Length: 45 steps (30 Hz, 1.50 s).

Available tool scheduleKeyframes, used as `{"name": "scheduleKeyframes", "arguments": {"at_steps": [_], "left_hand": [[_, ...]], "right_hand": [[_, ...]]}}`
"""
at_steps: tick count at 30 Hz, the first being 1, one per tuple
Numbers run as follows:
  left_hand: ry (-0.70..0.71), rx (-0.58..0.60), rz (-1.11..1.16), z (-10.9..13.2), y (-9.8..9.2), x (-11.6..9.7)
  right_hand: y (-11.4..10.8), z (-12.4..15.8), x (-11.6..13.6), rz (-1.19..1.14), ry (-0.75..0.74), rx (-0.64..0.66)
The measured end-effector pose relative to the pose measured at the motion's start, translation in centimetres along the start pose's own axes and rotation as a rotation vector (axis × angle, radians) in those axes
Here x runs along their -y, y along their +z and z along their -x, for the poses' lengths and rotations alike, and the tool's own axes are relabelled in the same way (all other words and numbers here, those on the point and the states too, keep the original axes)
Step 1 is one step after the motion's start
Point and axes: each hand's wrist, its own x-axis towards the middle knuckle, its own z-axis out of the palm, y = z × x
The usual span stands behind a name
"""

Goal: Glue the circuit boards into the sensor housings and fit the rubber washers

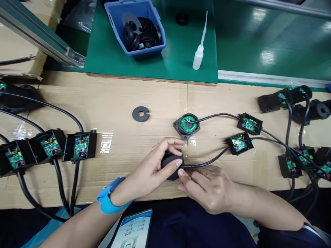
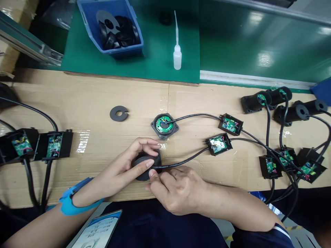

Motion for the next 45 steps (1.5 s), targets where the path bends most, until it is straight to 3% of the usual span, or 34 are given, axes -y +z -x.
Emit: {"name": "scheduleKeyframes", "arguments": {"at_steps": [5,12,19,29,34,37,42,45], "left_hand": [[0.017,0.051,0.065,-0.7,-0.2,-0.2],[-0.020,0.050,0.096,-0.4,-0.1,0.0],[-0.045,0.081,0.106,-0.2,-0.2,0.4],[0.046,0.036,0.061,-0.3,0.0,0.4],[0.068,0.034,0.051,-0.5,0.0,0.2],[0.043,0.056,0.039,-0.5,-0.1,0.2],[0.014,0.104,0.061,0.0,-0.3,0.1],[0.012,0.100,-0.005,-0.2,-0.8,0.0]], "right_hand": [[0.1,0.2,-0.2,0.048,-0.040,-0.034],[1.4,1.3,-0.6,0.051,-0.195,-0.270],[1.5,2.5,-0.5,0.136,-0.185,-0.194],[0.7,2.2,-0.1,0.175,-0.168,-0.115],[-1.1,0.4,-1.5,-0.032,0.036,-0.182],[-2.3,-1.8,-4.6,0.077,0.187,-0.186],[-3.6,-4.3,-9.8,-0.047,0.381,0.185],[-3.5,-4.8,-10.6,-0.208,0.526,0.240]]}}
